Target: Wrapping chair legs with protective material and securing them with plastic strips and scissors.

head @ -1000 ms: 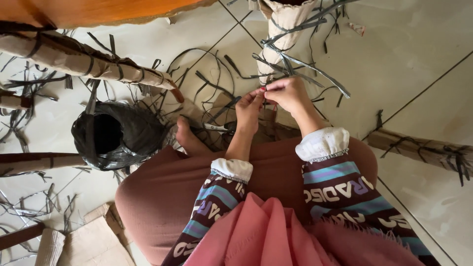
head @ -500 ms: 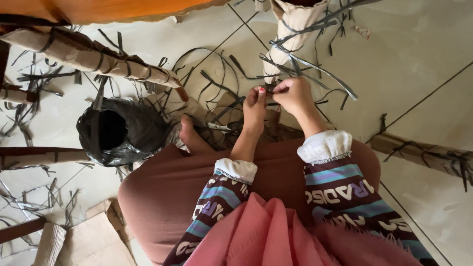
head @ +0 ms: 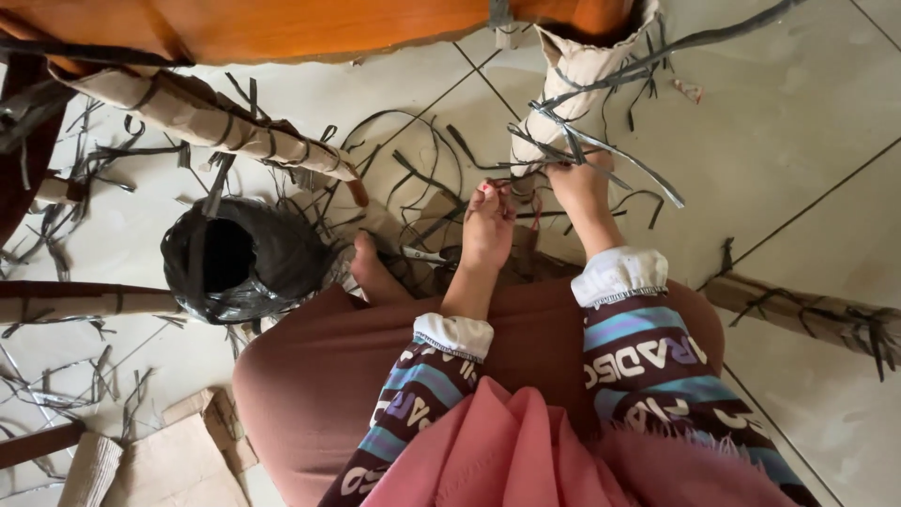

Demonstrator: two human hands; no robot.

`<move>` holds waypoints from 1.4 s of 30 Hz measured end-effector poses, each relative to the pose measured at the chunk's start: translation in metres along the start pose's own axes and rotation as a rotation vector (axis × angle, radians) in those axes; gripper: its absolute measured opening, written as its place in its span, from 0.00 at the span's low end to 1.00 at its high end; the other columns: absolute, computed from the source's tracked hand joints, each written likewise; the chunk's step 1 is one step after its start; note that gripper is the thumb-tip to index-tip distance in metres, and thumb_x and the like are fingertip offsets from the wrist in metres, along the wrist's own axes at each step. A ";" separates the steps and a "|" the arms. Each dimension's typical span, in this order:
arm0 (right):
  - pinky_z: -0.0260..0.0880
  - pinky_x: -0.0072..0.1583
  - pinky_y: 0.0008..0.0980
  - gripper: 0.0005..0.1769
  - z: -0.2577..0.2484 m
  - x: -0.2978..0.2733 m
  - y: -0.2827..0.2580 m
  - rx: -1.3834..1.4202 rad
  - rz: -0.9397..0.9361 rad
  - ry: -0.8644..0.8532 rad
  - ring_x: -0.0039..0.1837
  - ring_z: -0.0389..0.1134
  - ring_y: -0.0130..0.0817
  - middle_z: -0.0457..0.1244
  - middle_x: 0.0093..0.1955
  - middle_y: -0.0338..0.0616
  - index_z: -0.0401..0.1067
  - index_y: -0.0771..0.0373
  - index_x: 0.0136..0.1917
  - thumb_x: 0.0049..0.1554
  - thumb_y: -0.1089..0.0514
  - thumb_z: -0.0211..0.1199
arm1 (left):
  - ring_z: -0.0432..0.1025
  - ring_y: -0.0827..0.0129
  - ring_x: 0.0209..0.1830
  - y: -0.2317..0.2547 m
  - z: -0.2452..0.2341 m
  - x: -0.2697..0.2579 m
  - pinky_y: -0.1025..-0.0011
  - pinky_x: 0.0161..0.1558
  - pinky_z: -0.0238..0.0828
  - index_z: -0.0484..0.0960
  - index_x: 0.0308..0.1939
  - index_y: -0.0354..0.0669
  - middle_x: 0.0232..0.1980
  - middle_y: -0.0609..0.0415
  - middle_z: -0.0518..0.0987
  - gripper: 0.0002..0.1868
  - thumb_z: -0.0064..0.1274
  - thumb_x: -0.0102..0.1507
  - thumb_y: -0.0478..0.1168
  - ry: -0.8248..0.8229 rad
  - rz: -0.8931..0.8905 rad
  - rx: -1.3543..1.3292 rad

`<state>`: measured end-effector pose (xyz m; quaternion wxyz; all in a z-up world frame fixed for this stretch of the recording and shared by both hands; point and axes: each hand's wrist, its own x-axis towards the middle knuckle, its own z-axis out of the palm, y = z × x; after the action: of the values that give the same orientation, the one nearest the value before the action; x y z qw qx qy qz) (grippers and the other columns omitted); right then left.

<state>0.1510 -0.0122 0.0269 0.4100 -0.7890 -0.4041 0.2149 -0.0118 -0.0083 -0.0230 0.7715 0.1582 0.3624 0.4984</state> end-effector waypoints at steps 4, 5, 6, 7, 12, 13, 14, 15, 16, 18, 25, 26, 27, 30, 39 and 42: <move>0.66 0.40 0.41 0.11 -0.001 0.004 0.005 -0.051 -0.031 -0.017 0.34 0.68 0.47 0.61 0.25 0.50 0.71 0.66 0.29 0.52 0.61 0.63 | 0.70 0.77 0.47 0.006 0.001 -0.009 0.74 0.52 0.60 0.74 0.49 0.50 0.45 0.61 0.76 0.08 0.39 0.76 0.43 -0.045 -0.018 0.017; 0.66 0.40 0.42 0.11 -0.002 0.006 0.006 -0.079 -0.046 -0.028 0.35 0.69 0.51 0.62 0.25 0.52 0.71 0.67 0.29 0.51 0.61 0.63 | 0.72 0.78 0.50 0.007 -0.001 -0.010 0.74 0.53 0.62 0.76 0.50 0.49 0.46 0.61 0.78 0.07 0.44 0.75 0.44 -0.006 -0.020 0.158; 0.67 0.41 0.42 0.10 -0.004 0.007 0.007 -0.106 -0.060 -0.039 0.36 0.70 0.55 0.62 0.26 0.55 0.72 0.67 0.30 0.51 0.60 0.64 | 0.74 0.79 0.52 0.008 -0.004 -0.011 0.75 0.54 0.64 0.78 0.51 0.48 0.46 0.62 0.80 0.07 0.49 0.73 0.44 0.033 -0.021 0.300; 0.67 0.41 0.42 0.10 -0.004 0.006 0.020 -0.104 -0.064 -0.040 0.36 0.70 0.55 0.62 0.26 0.55 0.72 0.67 0.30 0.51 0.60 0.64 | 0.74 0.79 0.52 0.013 -0.018 -0.010 0.75 0.54 0.64 0.78 0.51 0.48 0.46 0.62 0.80 0.07 0.49 0.73 0.44 0.034 -0.017 0.299; 0.73 0.53 0.52 0.18 -0.025 -0.024 -0.002 -0.378 0.295 -0.662 0.51 0.74 0.58 0.70 0.51 0.67 0.78 0.76 0.56 0.58 0.61 0.59 | 0.73 0.69 0.65 0.035 -0.094 -0.023 0.65 0.63 0.71 0.75 0.64 0.59 0.59 0.59 0.80 0.23 0.56 0.68 0.58 -0.233 -0.080 1.357; 0.73 0.53 0.52 0.18 -0.019 -0.028 0.000 -0.384 0.290 -0.659 0.51 0.74 0.58 0.70 0.51 0.67 0.78 0.76 0.56 0.58 0.61 0.59 | 0.73 0.69 0.65 0.054 -0.088 -0.043 0.65 0.63 0.71 0.75 0.64 0.59 0.59 0.59 0.80 0.23 0.56 0.68 0.58 -0.233 -0.074 1.351; 0.72 0.53 0.50 0.18 -0.013 -0.032 0.001 -0.414 0.242 -0.747 0.50 0.75 0.55 0.72 0.50 0.64 0.80 0.71 0.54 0.56 0.57 0.63 | 0.71 0.64 0.67 0.072 -0.082 -0.063 0.62 0.66 0.69 0.74 0.65 0.60 0.62 0.56 0.79 0.26 0.55 0.66 0.61 -0.291 -0.183 1.510; 0.71 0.53 0.47 0.18 -0.007 -0.038 0.004 -0.446 0.198 -0.835 0.49 0.75 0.53 0.73 0.48 0.61 0.82 0.66 0.52 0.54 0.53 0.67 | 0.70 0.60 0.69 0.090 -0.077 -0.084 0.59 0.68 0.67 0.73 0.66 0.62 0.65 0.53 0.78 0.29 0.53 0.65 0.64 -0.352 -0.299 1.664; 0.71 0.53 0.47 0.18 0.001 -0.043 0.001 -0.453 0.197 -0.833 0.49 0.75 0.53 0.73 0.48 0.61 0.82 0.66 0.52 0.54 0.53 0.67 | 0.70 0.60 0.69 0.110 -0.070 -0.095 0.59 0.68 0.67 0.73 0.66 0.62 0.65 0.53 0.78 0.29 0.53 0.65 0.64 -0.354 -0.296 1.658; 0.73 0.61 0.51 0.15 0.017 -0.057 -0.004 -0.548 0.001 -0.894 0.61 0.72 0.59 0.72 0.55 0.60 0.82 0.63 0.54 0.57 0.56 0.62 | 0.69 0.58 0.70 0.152 -0.059 -0.122 0.61 0.69 0.66 0.74 0.67 0.58 0.69 0.52 0.75 0.24 0.43 0.70 0.58 -0.464 -0.423 1.910; 0.77 0.52 0.48 0.07 0.069 -0.099 -0.059 -0.219 -0.306 -0.508 0.54 0.73 0.53 0.70 0.50 0.49 0.78 0.53 0.51 0.58 0.56 0.67 | 0.55 0.45 0.79 0.220 0.004 -0.137 0.59 0.79 0.48 0.81 0.63 0.58 0.76 0.37 0.64 0.23 0.47 0.68 0.57 -0.411 -0.264 2.357; 0.77 0.54 0.52 0.12 0.075 -0.102 -0.067 -0.260 -0.365 -0.535 0.60 0.70 0.57 0.64 0.60 0.50 0.75 0.56 0.57 0.59 0.61 0.63 | 0.63 0.51 0.73 0.187 -0.048 -0.113 0.58 0.74 0.57 0.79 0.64 0.54 0.71 0.42 0.70 0.24 0.44 0.68 0.57 -0.427 -0.270 2.196; 0.78 0.56 0.56 0.17 0.082 -0.106 -0.075 -0.301 -0.428 -0.566 0.65 0.66 0.60 0.58 0.70 0.51 0.71 0.59 0.62 0.60 0.66 0.59 | 0.71 0.56 0.67 0.154 -0.102 -0.098 0.57 0.68 0.65 0.77 0.66 0.50 0.66 0.46 0.77 0.26 0.42 0.69 0.56 -0.434 -0.275 2.031; 0.77 0.57 0.61 0.30 0.103 -0.102 -0.076 -0.269 -0.445 -0.548 0.60 0.69 0.64 0.56 0.69 0.63 0.64 0.58 0.71 0.58 0.75 0.49 | 0.73 0.57 0.65 0.162 -0.090 -0.095 0.57 0.64 0.70 0.74 0.67 0.47 0.63 0.46 0.79 0.28 0.40 0.70 0.57 -0.492 -0.299 1.936; 0.72 0.57 0.43 0.09 0.119 -0.075 -0.016 -0.232 -0.521 -0.184 0.52 0.73 0.45 0.72 0.46 0.37 0.80 0.47 0.53 0.58 0.50 0.69 | 0.73 0.55 0.65 0.192 -0.078 -0.109 0.57 0.62 0.70 0.75 0.66 0.48 0.62 0.48 0.79 0.26 0.46 0.68 0.54 -0.443 -0.080 1.882; 0.74 0.45 0.36 0.14 0.064 -0.105 -0.099 0.106 -0.563 -0.024 0.45 0.73 0.45 0.72 0.44 0.45 0.81 0.58 0.53 0.53 0.69 0.73 | 0.79 0.46 0.52 0.217 -0.039 -0.138 0.52 0.51 0.78 0.71 0.68 0.39 0.55 0.38 0.81 0.24 0.51 0.67 0.38 -0.456 0.332 1.597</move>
<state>0.0009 -0.0338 0.0722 0.4894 -0.6205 -0.6003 0.1228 -0.2150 -0.0367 0.1370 0.3992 0.8035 0.4132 0.1556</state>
